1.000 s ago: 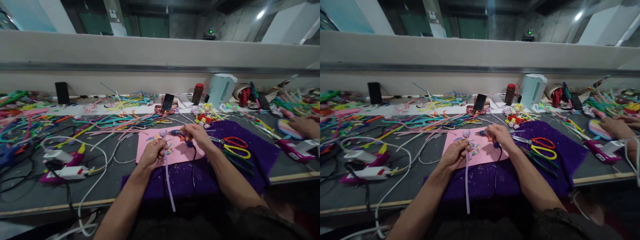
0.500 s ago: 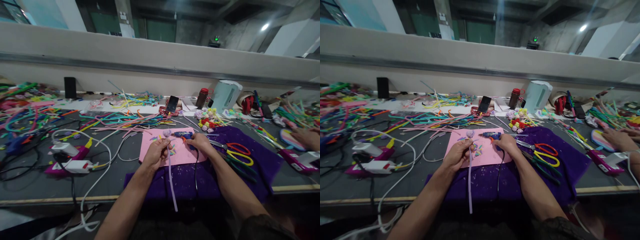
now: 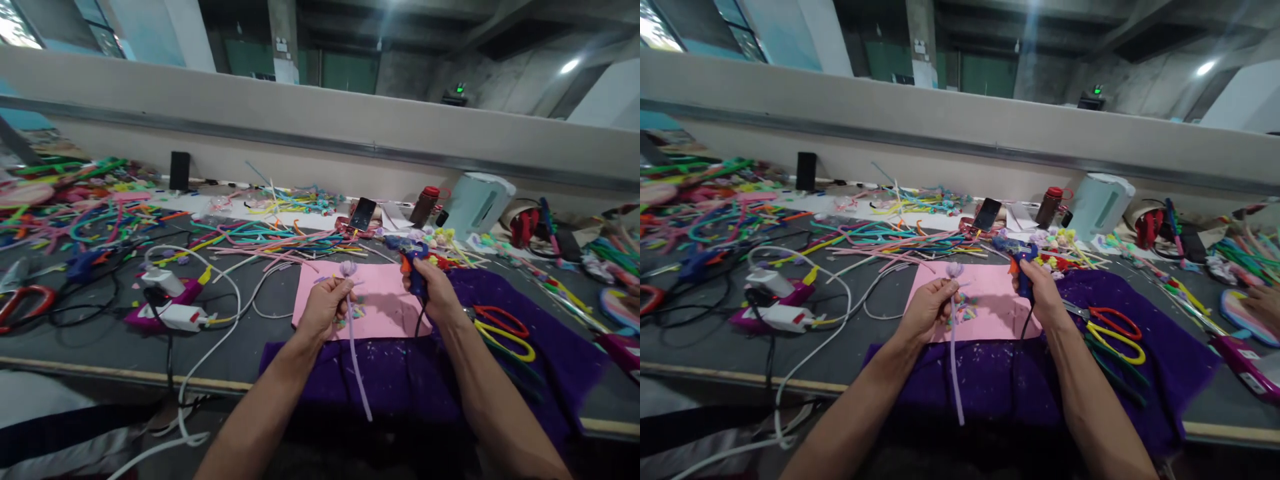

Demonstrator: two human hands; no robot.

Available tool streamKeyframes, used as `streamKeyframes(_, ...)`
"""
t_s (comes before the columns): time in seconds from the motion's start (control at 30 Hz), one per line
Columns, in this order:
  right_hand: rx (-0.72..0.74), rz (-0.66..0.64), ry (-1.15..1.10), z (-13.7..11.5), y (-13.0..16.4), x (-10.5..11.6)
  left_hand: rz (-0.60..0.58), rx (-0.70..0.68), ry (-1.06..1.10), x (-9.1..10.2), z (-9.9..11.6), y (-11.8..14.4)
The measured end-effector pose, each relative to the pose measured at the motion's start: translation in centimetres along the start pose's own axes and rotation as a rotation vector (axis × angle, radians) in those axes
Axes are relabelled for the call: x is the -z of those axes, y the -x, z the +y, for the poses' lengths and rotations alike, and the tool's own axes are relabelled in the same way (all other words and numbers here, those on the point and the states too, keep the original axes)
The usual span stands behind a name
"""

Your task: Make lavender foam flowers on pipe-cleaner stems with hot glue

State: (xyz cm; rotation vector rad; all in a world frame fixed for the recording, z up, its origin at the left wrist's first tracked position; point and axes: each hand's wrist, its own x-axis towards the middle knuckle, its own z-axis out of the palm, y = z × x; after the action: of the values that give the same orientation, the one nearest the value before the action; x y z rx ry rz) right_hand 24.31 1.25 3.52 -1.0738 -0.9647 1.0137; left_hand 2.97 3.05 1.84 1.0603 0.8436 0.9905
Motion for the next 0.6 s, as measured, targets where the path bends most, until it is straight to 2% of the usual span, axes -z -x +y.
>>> streamKeyframes(0.13,0.020,-0.151,0.009,-1.1,2.1,-1.3,0.042,-0.050,-0.011,0.0,0.2,0.0)
streamKeyframes(0.23,0.054,-0.210,0.110,-1.5,3.8,-1.7,0.076,-0.077,-0.019,0.1,0.1,-0.1)
streamKeyframes(0.6,0.289,-0.068,0.710,-0.8,6.4,-2.2,0.134,-0.065,-0.060,0.1,0.5,0.0)
